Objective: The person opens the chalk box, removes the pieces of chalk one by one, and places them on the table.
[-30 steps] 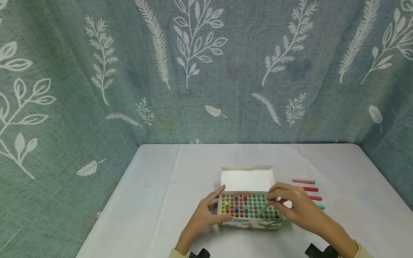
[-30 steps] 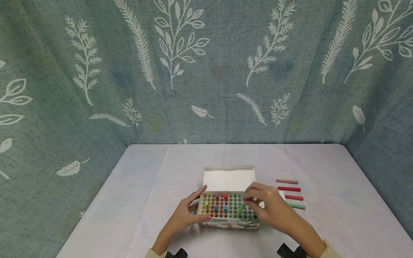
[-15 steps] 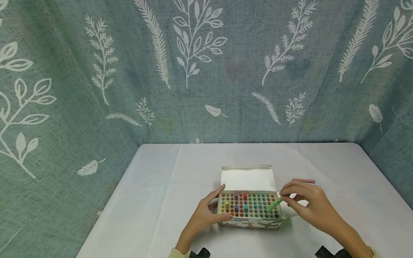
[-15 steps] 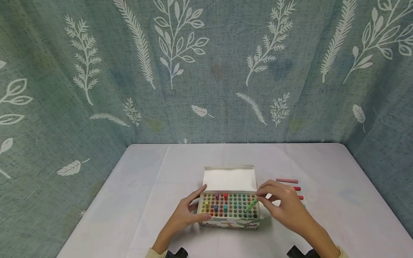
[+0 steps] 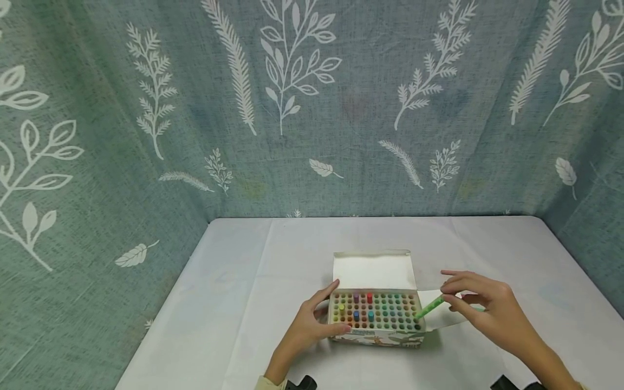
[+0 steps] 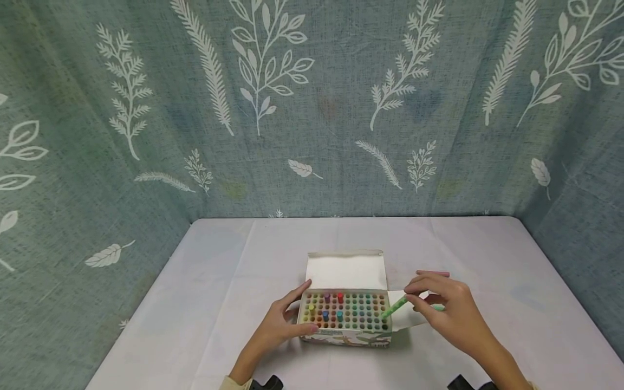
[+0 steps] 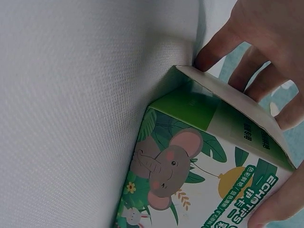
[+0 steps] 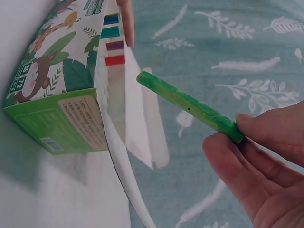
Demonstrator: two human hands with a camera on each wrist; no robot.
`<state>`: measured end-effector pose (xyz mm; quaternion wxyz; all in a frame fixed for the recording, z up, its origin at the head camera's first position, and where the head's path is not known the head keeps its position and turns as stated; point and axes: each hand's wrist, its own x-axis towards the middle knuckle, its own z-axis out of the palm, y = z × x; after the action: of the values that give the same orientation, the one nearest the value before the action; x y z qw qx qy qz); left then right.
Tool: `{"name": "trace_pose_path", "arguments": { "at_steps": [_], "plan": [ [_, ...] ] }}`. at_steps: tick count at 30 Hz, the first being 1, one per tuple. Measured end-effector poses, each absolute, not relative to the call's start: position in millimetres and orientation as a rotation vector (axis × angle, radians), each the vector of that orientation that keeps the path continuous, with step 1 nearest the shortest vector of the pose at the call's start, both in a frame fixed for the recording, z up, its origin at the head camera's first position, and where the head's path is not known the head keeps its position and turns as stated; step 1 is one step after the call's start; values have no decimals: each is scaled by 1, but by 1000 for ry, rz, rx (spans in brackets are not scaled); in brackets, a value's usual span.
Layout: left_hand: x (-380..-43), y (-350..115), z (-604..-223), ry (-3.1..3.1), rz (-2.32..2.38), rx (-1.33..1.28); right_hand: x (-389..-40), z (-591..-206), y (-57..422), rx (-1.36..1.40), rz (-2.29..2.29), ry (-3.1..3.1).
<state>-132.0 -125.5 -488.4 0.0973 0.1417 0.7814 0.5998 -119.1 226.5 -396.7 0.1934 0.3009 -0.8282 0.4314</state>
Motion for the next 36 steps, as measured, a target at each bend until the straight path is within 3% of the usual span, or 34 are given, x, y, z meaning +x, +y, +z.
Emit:
{"name": "trace_pose_path", "arguments": {
  "at_steps": [6,36],
  "plan": [
    [-132,-125,-490,2321,1771,424,-117,-399,238,824,1359,-2296],
    [-131,-125,-488,2313,1784,434,-98,-416,291,199,1576,-2401]
  ]
}}
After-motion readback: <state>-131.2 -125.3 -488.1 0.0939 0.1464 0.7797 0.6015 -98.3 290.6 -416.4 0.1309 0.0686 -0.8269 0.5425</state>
